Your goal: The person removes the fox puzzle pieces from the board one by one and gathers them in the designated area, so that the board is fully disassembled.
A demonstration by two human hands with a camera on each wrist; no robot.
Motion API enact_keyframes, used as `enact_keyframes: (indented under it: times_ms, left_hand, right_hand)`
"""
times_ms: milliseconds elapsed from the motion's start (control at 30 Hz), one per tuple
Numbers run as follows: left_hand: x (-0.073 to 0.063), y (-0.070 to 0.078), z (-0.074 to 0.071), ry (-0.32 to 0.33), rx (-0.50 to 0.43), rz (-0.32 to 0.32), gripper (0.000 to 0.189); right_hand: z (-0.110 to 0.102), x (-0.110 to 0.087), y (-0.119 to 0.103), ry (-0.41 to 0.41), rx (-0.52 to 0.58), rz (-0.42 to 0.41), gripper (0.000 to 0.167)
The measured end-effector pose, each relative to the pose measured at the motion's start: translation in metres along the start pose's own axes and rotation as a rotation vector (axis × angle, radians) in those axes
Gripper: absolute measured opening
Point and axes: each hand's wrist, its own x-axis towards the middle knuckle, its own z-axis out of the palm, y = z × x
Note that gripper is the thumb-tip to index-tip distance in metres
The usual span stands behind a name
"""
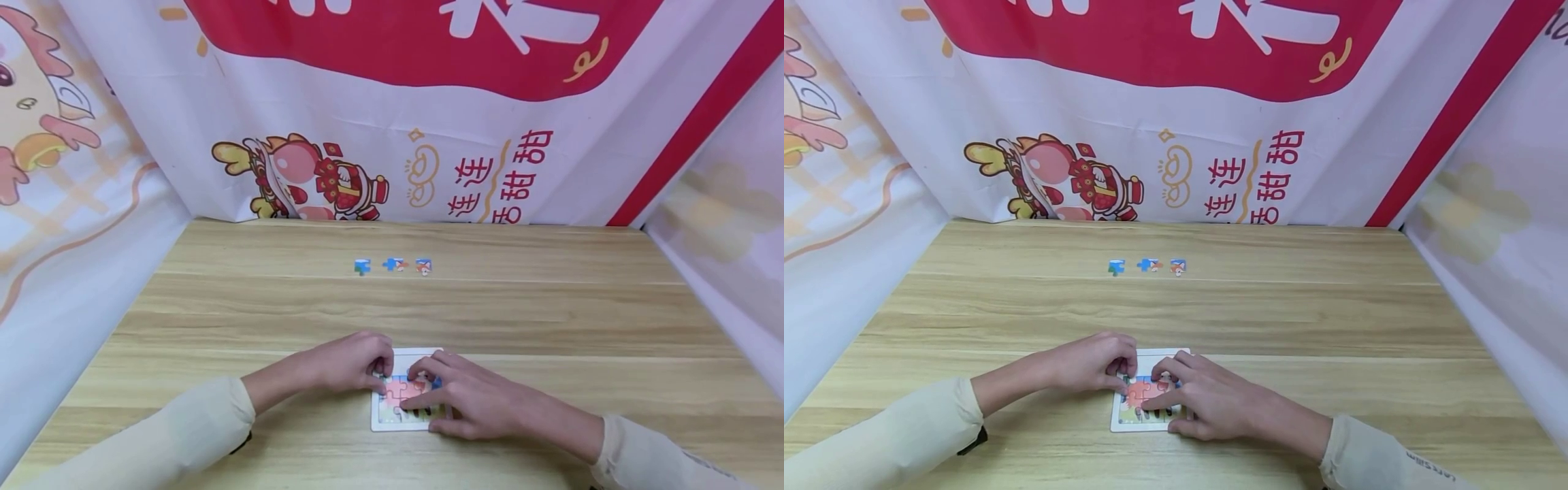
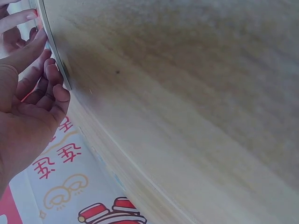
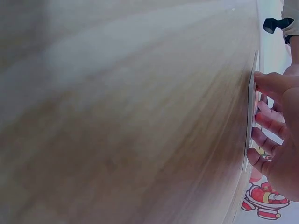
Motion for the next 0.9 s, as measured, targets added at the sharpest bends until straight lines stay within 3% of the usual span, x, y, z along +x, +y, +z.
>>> enact_keyframes:
  times_ms: [233, 633, 900]
  left_hand:
    - [0.0009, 0.0013, -0.0003, -0.007, -0.007, -0.017, 0.017]
    - [0.0003, 0.0017, -0.0035, -0.003, -0.115, -0.029, 0.021]
    - [-0.0017, -0.0045, -0.0047, 0.006, -0.161, 0.059, 0.017]
  right_hand:
    - [0.0015, -0.0005, 0.0008, 0.009, 0.012, -0.006, 0.041]
    - [0.0011, -0.0018, 0.0019, -0.013, 0.032, 0.022, 0.041]
    - [0.0018, -0.0021, 0.0034, -0.004, 0.046, 0.017, 0.041]
